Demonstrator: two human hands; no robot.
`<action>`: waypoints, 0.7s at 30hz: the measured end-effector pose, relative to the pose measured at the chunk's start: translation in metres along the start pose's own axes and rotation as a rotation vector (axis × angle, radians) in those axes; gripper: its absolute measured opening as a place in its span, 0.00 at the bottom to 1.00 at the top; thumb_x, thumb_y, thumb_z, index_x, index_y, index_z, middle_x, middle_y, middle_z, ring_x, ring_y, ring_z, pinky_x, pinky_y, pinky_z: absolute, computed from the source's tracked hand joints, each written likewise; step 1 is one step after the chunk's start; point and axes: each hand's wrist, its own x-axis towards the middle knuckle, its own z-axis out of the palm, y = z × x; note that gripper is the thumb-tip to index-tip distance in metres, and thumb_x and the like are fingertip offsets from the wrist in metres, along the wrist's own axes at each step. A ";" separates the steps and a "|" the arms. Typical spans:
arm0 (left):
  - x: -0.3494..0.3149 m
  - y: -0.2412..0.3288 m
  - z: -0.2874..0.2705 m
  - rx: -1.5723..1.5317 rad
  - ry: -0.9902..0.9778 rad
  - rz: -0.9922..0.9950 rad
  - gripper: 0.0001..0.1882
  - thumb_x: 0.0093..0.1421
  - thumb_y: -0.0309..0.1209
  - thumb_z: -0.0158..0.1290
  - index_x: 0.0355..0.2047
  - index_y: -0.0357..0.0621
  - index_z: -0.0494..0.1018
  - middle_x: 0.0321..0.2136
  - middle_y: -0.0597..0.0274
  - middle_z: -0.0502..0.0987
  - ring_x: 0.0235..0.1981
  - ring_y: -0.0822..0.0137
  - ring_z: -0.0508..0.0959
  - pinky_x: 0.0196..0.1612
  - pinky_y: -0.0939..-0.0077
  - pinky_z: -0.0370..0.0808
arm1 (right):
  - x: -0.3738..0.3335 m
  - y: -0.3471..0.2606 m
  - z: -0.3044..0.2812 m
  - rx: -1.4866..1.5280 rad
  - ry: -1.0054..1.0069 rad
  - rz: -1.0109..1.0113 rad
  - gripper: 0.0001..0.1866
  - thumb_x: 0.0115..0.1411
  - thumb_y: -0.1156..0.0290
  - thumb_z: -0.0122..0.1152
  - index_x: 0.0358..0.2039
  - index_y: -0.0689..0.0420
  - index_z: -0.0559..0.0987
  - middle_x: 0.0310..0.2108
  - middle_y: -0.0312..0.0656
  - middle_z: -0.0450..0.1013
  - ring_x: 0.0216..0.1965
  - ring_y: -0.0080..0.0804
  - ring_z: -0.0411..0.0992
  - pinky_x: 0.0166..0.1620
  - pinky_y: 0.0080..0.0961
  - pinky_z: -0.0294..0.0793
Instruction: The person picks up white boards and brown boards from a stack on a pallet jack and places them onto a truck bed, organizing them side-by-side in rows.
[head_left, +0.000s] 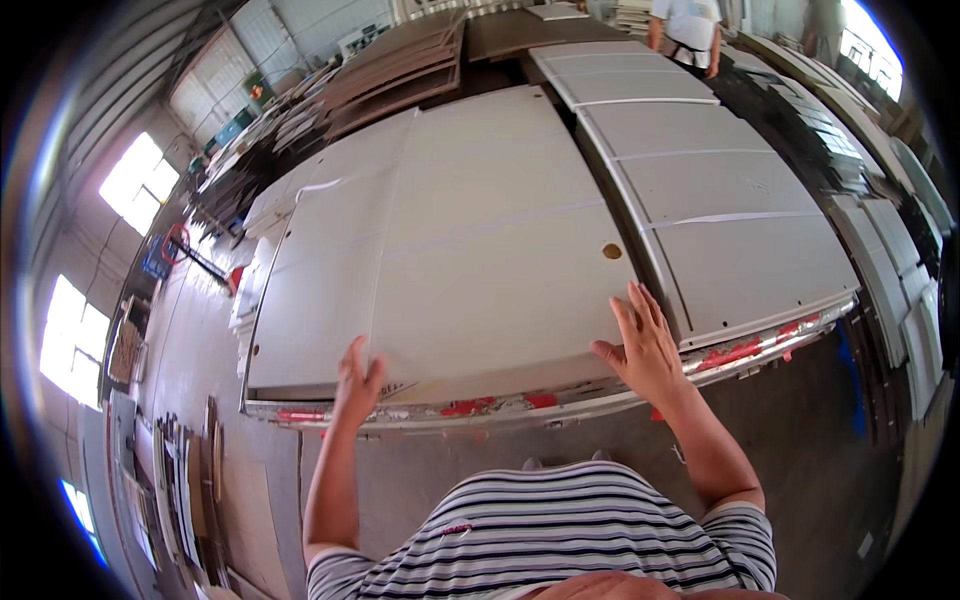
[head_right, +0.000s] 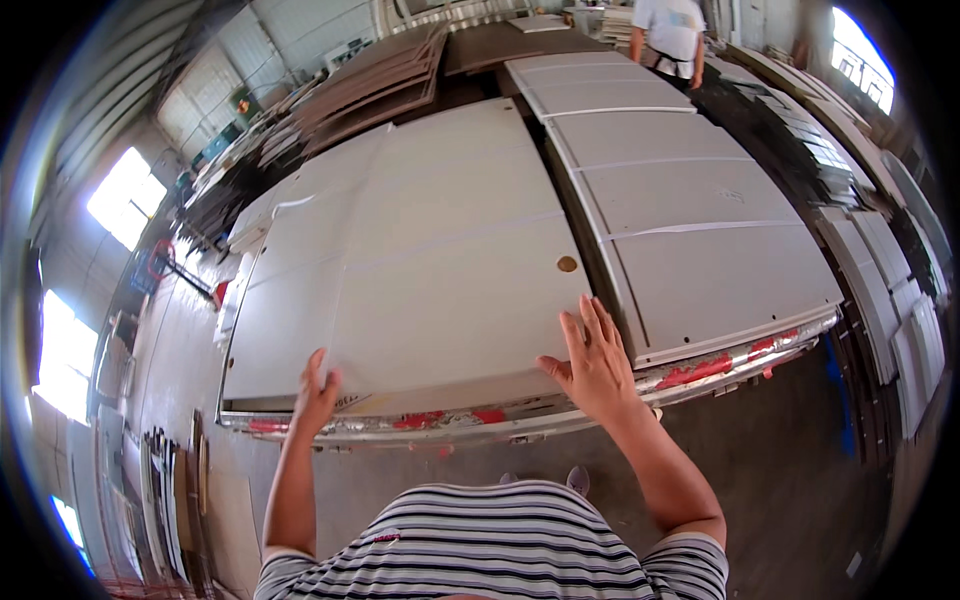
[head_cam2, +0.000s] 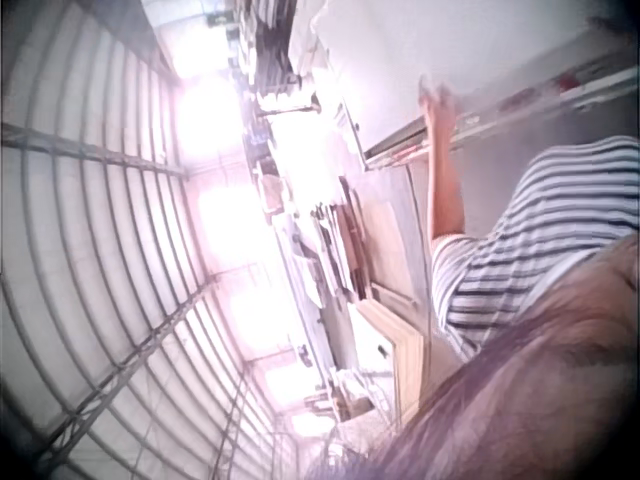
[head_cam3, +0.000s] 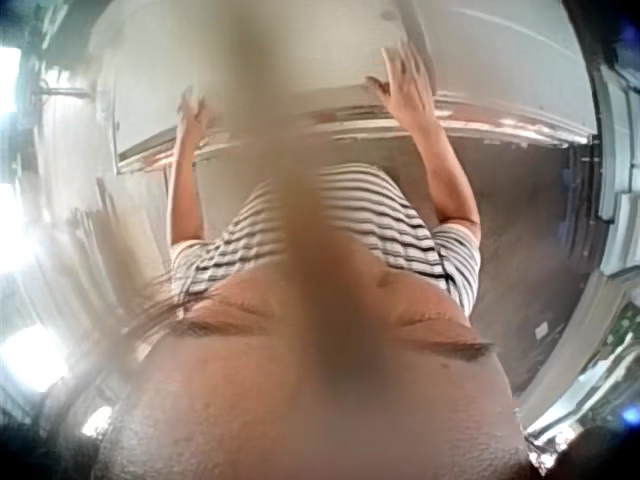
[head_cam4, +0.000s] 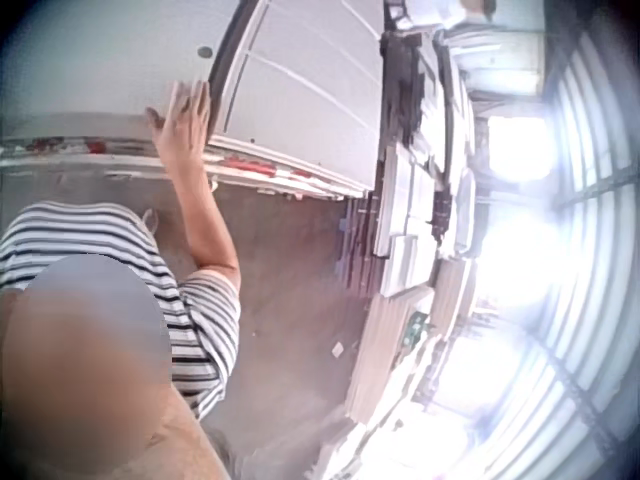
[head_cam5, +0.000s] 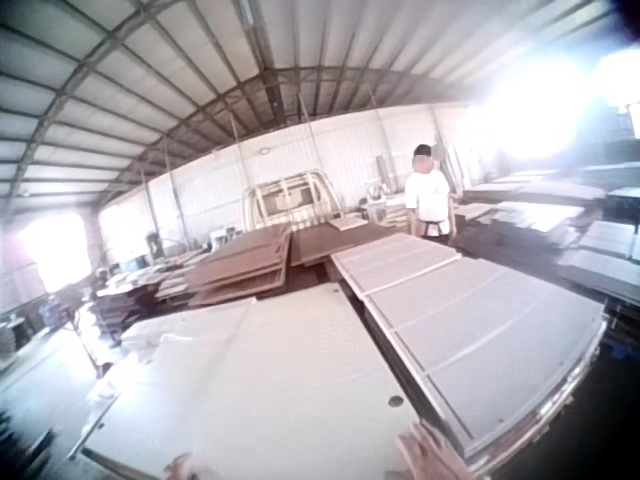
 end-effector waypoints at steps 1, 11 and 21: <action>-0.005 0.005 0.005 0.002 -0.006 -0.024 0.28 0.64 0.42 0.50 0.61 0.42 0.59 0.55 0.46 0.68 0.58 0.45 0.65 0.59 0.55 0.61 | 0.000 0.005 0.007 -0.068 -0.053 -0.060 0.36 0.57 0.51 0.62 0.58 0.60 0.65 0.60 0.59 0.58 0.61 0.57 0.59 0.60 0.49 0.61; 0.001 0.018 0.011 0.029 0.161 -0.086 0.27 0.64 0.48 0.47 0.52 0.38 0.64 0.45 0.39 0.71 0.49 0.41 0.69 0.51 0.52 0.66 | 0.047 0.013 0.016 -0.016 -0.237 0.059 0.37 0.63 0.48 0.54 0.61 0.65 0.61 0.63 0.65 0.54 0.65 0.58 0.53 0.63 0.42 0.59; 0.018 0.023 -0.001 0.067 -0.036 -0.345 0.26 0.68 0.51 0.34 0.29 0.41 0.70 0.28 0.45 0.77 0.37 0.39 0.74 0.43 0.48 0.67 | 0.113 0.067 0.053 0.756 -0.503 0.874 0.46 0.58 0.48 0.60 0.63 0.70 0.54 0.62 0.62 0.56 0.64 0.49 0.57 0.61 0.40 0.62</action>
